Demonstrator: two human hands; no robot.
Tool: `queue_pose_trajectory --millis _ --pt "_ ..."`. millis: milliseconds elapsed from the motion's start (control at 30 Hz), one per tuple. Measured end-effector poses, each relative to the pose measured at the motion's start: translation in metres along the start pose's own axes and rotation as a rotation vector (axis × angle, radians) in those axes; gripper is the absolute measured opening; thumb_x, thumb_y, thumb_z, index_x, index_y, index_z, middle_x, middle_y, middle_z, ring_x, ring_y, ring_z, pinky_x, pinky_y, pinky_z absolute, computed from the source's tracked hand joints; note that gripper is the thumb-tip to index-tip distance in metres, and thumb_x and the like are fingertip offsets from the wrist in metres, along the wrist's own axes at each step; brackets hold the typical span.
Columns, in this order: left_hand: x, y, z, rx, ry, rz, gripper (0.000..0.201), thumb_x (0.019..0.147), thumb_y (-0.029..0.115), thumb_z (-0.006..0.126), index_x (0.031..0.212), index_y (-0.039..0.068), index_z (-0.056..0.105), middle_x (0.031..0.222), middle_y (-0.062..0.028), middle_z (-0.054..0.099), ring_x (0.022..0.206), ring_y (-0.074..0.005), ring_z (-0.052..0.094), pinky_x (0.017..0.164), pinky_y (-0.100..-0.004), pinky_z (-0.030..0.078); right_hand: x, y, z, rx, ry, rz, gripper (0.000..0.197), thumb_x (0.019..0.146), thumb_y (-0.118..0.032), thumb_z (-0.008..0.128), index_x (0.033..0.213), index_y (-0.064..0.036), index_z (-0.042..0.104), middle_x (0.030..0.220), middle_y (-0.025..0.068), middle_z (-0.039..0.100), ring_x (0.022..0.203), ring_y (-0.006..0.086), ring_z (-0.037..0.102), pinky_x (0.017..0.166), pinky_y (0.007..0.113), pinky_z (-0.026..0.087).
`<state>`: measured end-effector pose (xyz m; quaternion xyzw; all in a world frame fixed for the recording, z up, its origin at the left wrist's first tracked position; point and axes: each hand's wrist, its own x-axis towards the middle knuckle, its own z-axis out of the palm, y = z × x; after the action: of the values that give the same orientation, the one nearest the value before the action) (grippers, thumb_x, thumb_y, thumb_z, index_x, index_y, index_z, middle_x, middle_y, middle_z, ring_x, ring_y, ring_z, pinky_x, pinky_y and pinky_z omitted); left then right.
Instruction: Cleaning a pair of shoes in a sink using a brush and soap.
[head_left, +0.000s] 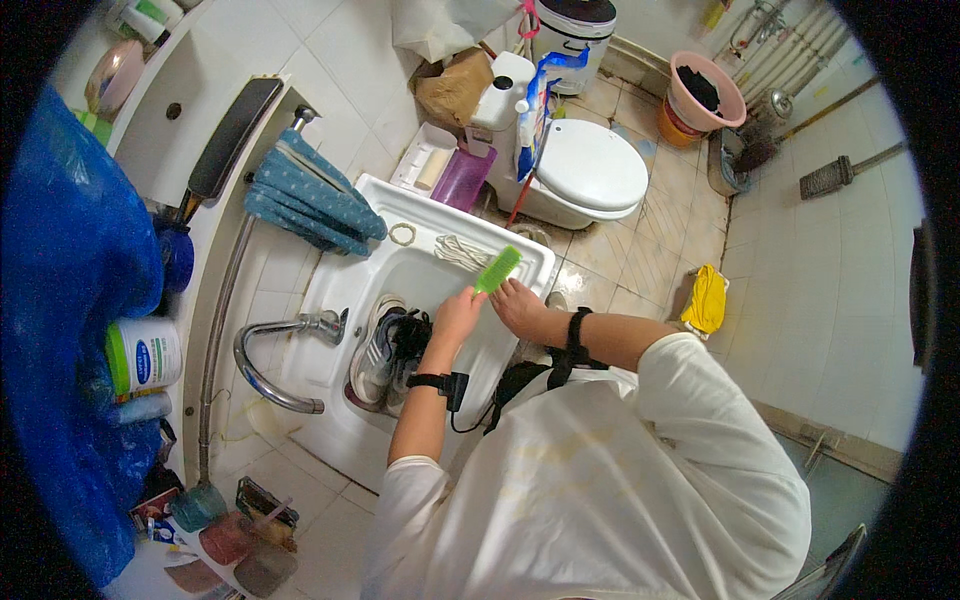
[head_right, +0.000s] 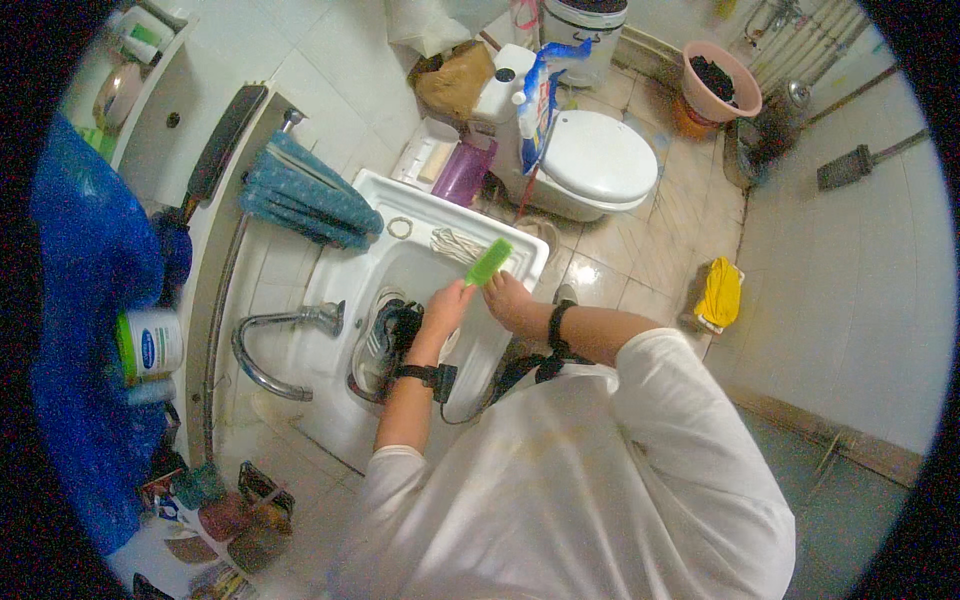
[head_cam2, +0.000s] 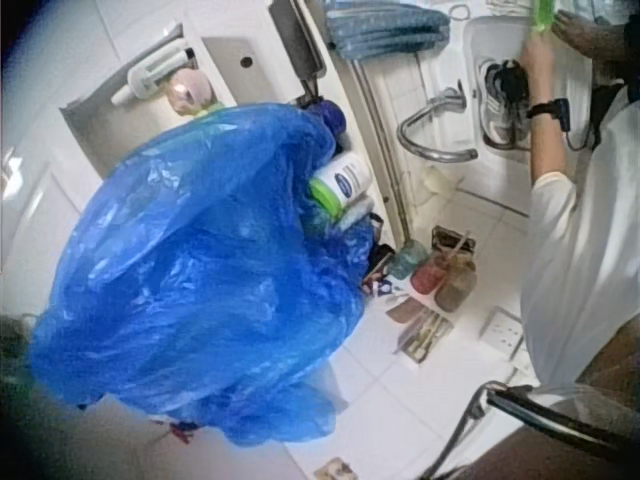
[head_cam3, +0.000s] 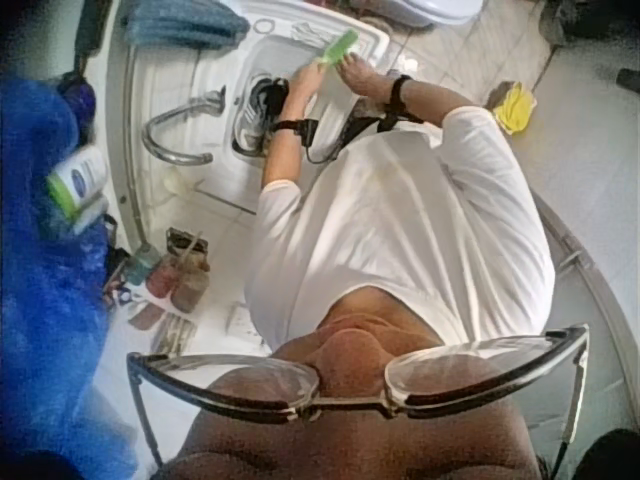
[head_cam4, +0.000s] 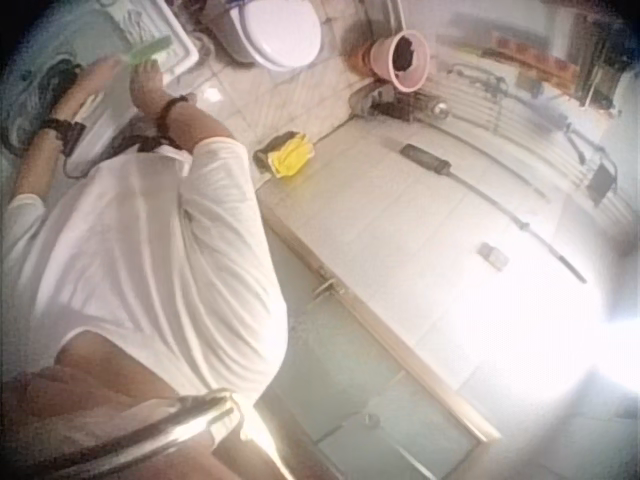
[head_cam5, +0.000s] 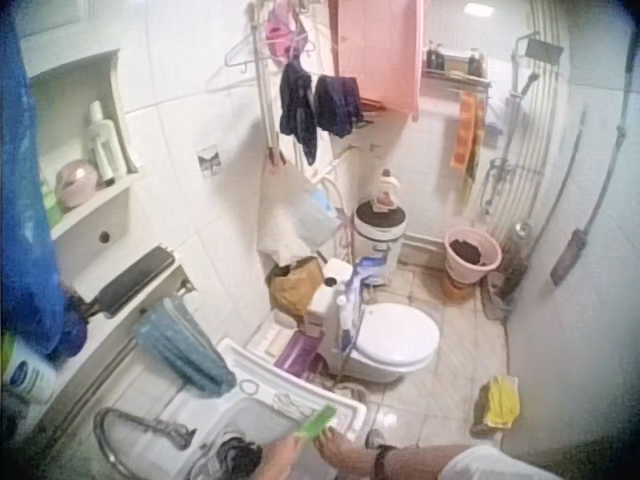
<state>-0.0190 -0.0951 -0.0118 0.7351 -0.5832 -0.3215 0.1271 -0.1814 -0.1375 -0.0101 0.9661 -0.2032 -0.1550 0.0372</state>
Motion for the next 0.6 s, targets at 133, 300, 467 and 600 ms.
queue_pose_trajectory --millis 133,300,467,600 --pt "0.003 0.008 0.016 0.093 -0.076 0.128 0.033 0.087 0.036 0.044 0.087 0.003 0.053 0.075 -0.0222 0.059 0.072 -0.0406 0.057 0.064 -0.0502 0.044 -0.032 0.019 0.012 0.15 0.017 -0.182 0.019 0.071 -0.017 0.054 0.084 -0.0046 0.059 0.084 0.0052 0.056 0.083 0.0211 0.052 0.07 0.031 0.041" --pt "0.007 0.026 0.022 0.164 -0.03 0.094 0.033 0.087 0.035 0.045 0.087 0.003 0.053 0.074 -0.0207 0.06 0.071 -0.0391 0.058 0.064 -0.0496 0.045 -0.057 0.044 0.02 0.274 0.124 -0.243 0.022 0.071 -0.018 0.055 0.088 -0.0038 0.058 0.097 0.0098 0.056 0.092 0.0237 0.053 0.079 0.034 0.042" --pt "0.003 0.013 0.012 0.224 0.038 -0.054 0.034 0.087 0.036 0.044 0.088 0.004 0.054 0.074 -0.0194 0.061 0.07 -0.039 0.058 0.063 -0.0497 0.045 -0.063 0.046 0.016 0.33 0.097 -0.202 0.025 0.073 -0.017 0.053 0.092 -0.0014 0.056 0.103 0.0126 0.054 0.097 0.0254 0.052 0.083 0.035 0.042" --pt "-0.003 -0.007 -0.004 0.189 0.115 -0.073 0.035 0.087 0.038 0.044 0.088 0.005 0.054 0.075 -0.0204 0.061 0.071 -0.04 0.058 0.063 -0.0501 0.045 -0.058 0.047 0.025 0.328 0.257 -0.205 0.017 0.074 -0.013 0.049 0.087 -0.0031 0.056 0.092 0.0094 0.056 0.091 0.0252 0.053 0.079 0.035 0.043"
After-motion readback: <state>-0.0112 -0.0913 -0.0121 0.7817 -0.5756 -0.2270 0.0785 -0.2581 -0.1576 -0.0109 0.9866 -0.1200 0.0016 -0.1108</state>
